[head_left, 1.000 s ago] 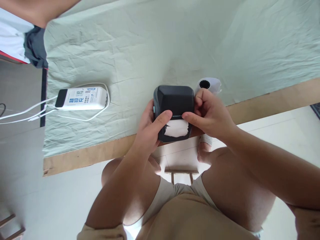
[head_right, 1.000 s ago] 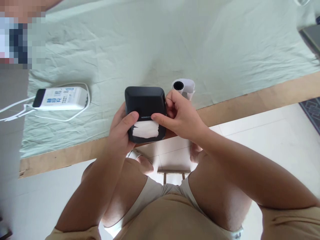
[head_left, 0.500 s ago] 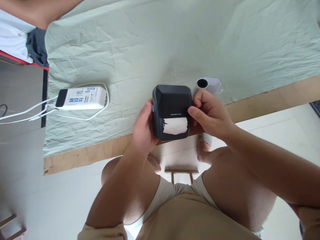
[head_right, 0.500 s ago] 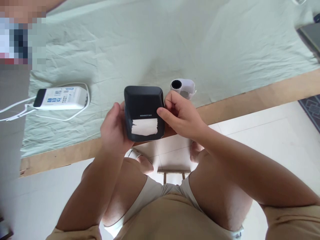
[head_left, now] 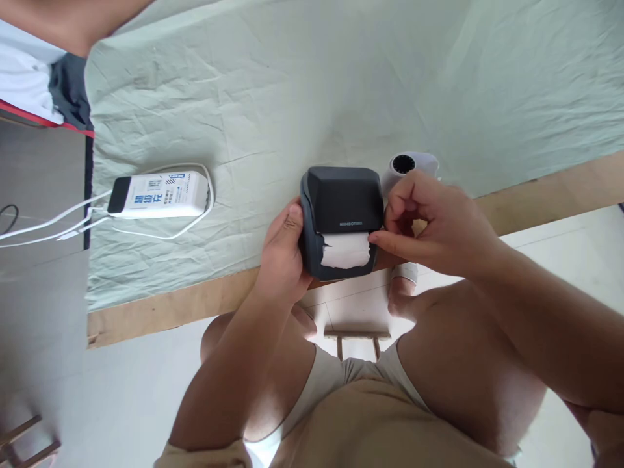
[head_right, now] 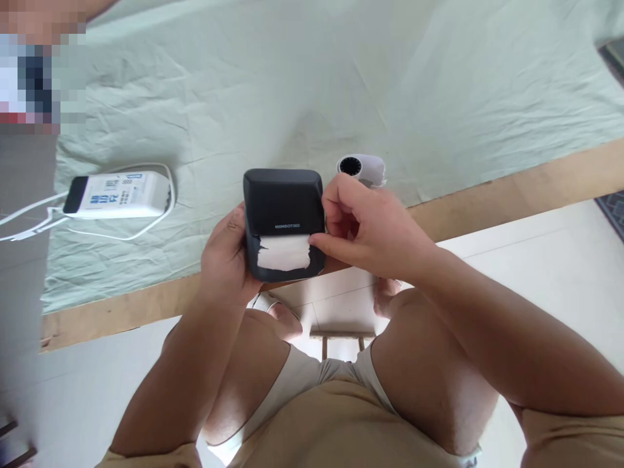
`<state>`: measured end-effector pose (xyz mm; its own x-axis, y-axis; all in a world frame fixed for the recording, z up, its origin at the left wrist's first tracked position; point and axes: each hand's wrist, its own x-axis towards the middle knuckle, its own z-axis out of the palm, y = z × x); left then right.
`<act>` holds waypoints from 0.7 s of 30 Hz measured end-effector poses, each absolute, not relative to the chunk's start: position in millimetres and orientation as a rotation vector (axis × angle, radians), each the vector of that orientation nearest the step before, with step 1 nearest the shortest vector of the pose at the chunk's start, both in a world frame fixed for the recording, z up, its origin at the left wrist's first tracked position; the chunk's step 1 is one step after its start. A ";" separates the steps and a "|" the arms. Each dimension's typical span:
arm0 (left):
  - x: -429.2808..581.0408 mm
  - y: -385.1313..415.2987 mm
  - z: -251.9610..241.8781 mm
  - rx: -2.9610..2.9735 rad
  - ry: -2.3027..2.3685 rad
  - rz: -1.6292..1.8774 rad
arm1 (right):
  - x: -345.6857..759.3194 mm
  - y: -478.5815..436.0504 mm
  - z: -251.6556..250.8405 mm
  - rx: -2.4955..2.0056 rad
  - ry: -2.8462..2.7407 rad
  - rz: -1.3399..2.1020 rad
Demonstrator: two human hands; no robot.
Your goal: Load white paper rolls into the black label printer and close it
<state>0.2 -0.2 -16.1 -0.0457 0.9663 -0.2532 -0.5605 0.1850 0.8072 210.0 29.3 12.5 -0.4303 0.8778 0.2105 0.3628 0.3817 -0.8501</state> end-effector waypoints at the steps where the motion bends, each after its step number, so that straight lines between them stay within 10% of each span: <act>1: 0.2 -0.2 -15.8 0.552 0.950 1.341 | 211.3 30.5 13.9 -1.060 -1.993 0.950; 11: 0.4 0.4 -19.1 0.539 1.046 1.321 | 195.2 25.5 18.0 -1.033 -1.652 0.567; 21: 0.8 -0.6 -12.2 0.571 0.972 1.221 | 177.0 42.3 29.9 -1.287 -2.450 0.155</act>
